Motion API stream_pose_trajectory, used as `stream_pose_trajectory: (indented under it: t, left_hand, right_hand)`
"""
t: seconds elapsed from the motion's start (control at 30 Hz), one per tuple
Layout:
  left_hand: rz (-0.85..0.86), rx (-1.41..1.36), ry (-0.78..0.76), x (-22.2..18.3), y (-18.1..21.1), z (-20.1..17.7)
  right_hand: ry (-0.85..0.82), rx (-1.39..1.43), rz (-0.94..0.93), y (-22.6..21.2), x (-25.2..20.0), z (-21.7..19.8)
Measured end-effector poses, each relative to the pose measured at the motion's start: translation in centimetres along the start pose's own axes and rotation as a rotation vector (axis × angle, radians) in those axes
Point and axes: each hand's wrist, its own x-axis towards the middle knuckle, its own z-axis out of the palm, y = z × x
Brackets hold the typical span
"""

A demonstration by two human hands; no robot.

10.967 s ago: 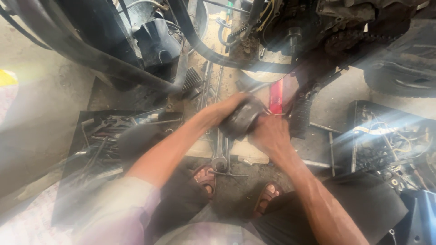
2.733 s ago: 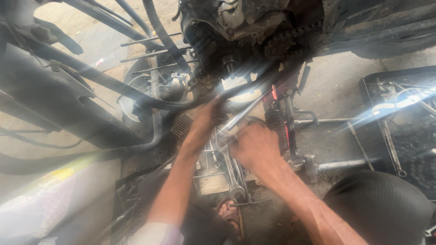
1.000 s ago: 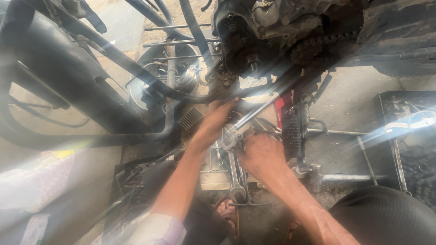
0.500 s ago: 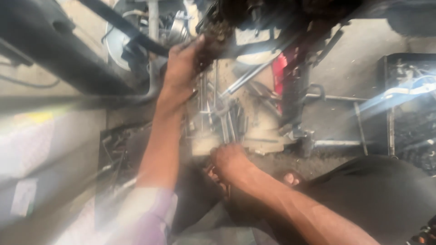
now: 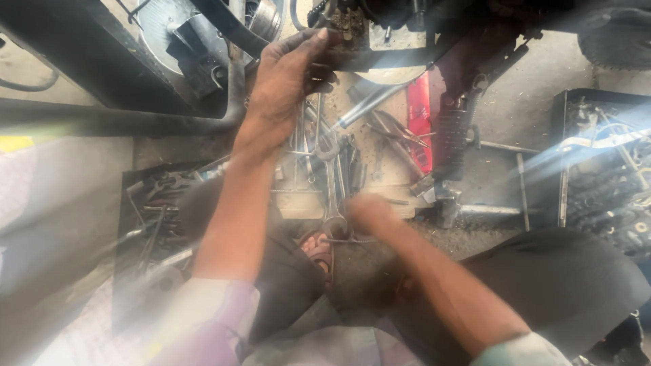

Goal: The person removes a metal part from the motorcycle engine and then uses a tool and their hands to manipulate internal engine components while an assistant holds parts in place.

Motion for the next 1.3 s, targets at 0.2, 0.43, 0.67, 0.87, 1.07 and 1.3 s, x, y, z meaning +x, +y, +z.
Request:
stream_pose_trajectory:
  t: [0.2,0.43,0.67,0.87,1.07,1.3]
  left_hand:
    - [0.013,0.063,0.032,-1.4,2.2,-0.5]
    - [0.039,0.076,0.054,-3.3,3.4,-1.6]
    - [0.039,0.128,0.092,-2.7,3.1,-2.0]
    - [-0.002,0.247,0.094,-3.4,4.1,0.5]
    - [-0.018,0.313,0.104,-5.5,4.9,0.7]
    - [-0.011,0.397,0.153,-6.0,4.4,-0.5]
  right_hand:
    - [0.394,0.362,0.405,8.7,6.8,3.1]
    - [0.776,0.659,0.417,13.9,11.8,2.4]
    - [1.080,1.038,0.793,13.8,9.9,2.7]
    - [0.780,2.128,0.771,11.9,5.8,-2.9]
    - [0.860,2.157,0.831,14.2,5.6,-2.6]
    - [1.108,2.044,1.011,14.3,7.0,0.6]
